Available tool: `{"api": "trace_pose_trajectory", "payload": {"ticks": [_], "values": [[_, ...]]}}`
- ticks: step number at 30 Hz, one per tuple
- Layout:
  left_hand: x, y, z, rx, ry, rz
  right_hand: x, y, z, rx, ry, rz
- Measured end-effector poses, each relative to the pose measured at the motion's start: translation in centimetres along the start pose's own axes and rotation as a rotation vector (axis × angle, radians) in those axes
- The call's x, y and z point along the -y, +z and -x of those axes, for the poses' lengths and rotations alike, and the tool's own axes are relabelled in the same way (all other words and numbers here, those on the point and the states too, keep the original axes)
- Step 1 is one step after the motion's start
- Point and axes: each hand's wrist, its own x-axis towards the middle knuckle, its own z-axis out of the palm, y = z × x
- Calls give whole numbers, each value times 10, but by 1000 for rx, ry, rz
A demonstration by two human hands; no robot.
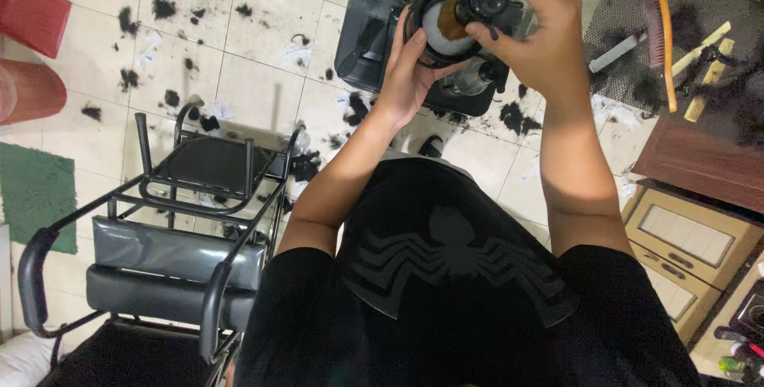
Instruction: The person organizes and cleans various barbering tools on a workstation, including handling a brush, a comb, and hair clippers while clearing hair debris.
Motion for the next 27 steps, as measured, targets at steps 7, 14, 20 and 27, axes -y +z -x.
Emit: {"api": "trace_pose_trajectory", "payload": {"ticks": [7, 14, 20, 27], "values": [[-9, 19, 5, -23, 16, -66, -15, 11, -1, -29, 41, -262], [-8, 35, 7, -40, 36, -27, -41, 6, 6, -22, 15, -507], [-2, 36, 4, -75, 50, -20, -67, 0, 14, 24, 6, -443], [0, 20, 3, 50, -68, 72, -58, -4, 10, 54, 44, -456]]}}
